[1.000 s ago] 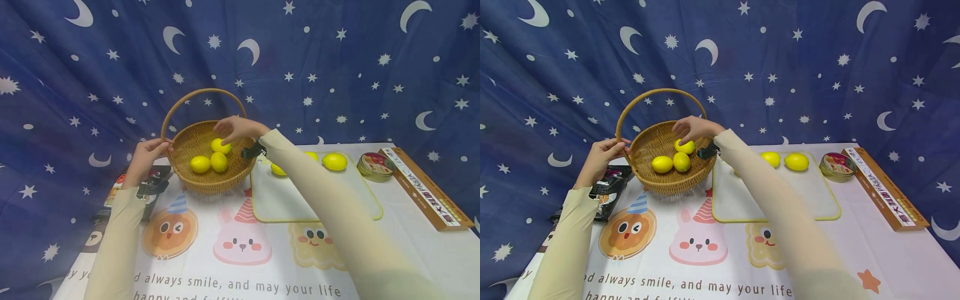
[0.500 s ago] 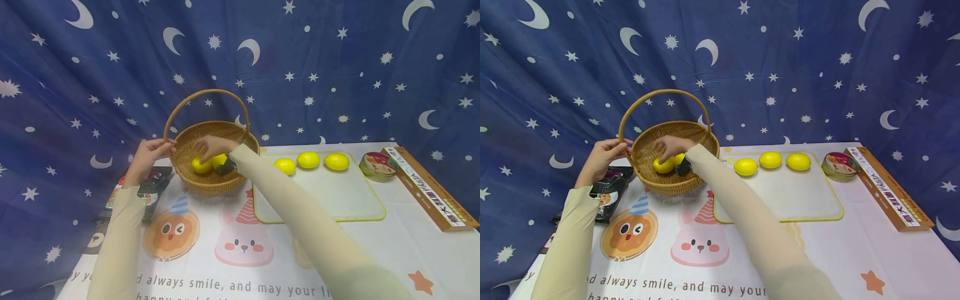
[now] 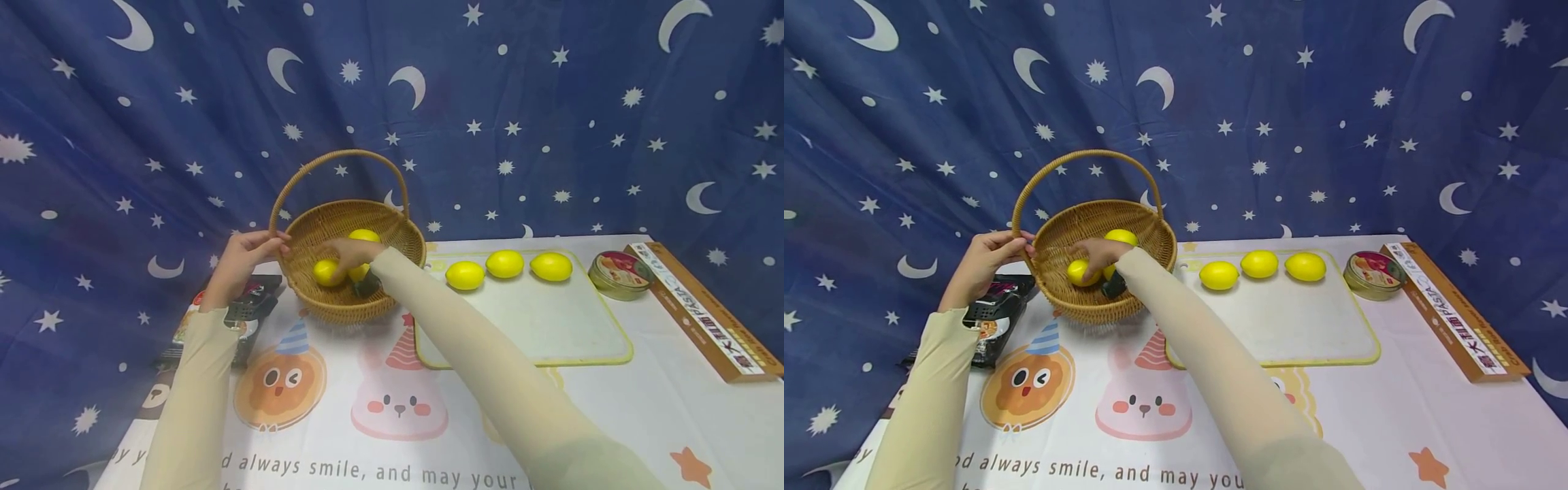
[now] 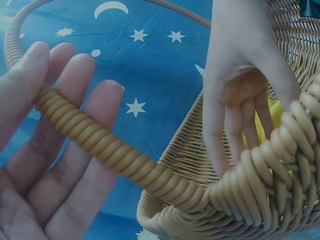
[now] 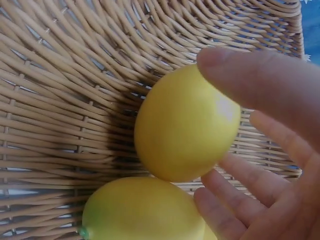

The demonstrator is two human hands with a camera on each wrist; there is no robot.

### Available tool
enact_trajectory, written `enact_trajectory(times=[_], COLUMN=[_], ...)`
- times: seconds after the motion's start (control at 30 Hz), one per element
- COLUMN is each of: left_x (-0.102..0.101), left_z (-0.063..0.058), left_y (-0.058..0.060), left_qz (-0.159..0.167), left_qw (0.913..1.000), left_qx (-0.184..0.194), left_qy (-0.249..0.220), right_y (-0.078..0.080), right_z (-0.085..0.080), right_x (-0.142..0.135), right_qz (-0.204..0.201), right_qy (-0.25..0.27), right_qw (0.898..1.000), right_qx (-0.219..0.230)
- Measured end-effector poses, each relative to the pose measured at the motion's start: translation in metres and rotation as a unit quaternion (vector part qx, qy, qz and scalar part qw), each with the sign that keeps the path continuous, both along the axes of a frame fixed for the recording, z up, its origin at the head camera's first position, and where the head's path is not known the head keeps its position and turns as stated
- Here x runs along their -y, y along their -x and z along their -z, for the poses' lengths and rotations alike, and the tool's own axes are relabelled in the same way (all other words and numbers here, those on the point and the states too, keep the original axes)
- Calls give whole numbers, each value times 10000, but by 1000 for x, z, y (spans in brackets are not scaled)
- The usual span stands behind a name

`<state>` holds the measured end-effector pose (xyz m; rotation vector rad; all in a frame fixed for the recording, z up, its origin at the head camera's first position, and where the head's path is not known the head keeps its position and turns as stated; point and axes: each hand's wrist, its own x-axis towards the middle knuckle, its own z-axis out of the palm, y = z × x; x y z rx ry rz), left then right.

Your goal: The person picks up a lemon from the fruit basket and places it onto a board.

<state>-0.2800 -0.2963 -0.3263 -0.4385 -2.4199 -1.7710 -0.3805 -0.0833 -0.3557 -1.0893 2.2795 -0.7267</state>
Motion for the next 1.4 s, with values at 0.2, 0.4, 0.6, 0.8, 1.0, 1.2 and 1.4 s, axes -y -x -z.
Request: enact_trajectory(times=[0.2, 0.4, 0.6, 0.8, 1.0, 1.2, 1.4], left_x=[-1, 0, 0, -1, -7, -8, -2], left_z=[1, 0, 1, 1, -7, -7, 1], left_y=[-1, -2, -1, -2, -8, -8, -2], left_qz=[-14, -35, -80, -165, -171, -280, -438], left_qw=[9998, 9999, 9999, 9998, 9998, 9996, 9990], left_qx=[10, 6, 13, 85, 87, 68, 45], left_qy=[183, 109, 130, 101, 58, 78, 119], right_y=[-1, -1, -3, -5, -6, -10, -13], right_z=[3, 2, 1, 1, 4, 4, 1], right_x=[-2, -3, -4, -4, -1, 5, 10], right_qz=[-11, 201, 289, 149, -321, -1230, -1730], right_qy=[-244, -459, -486, -561, -601, -784, -1281], right_qw=[9994, 9987, 9981, 9983, 9976, 9893, 9755], right_qx=[-230, -80, 238, 64, 159, -34, -456])
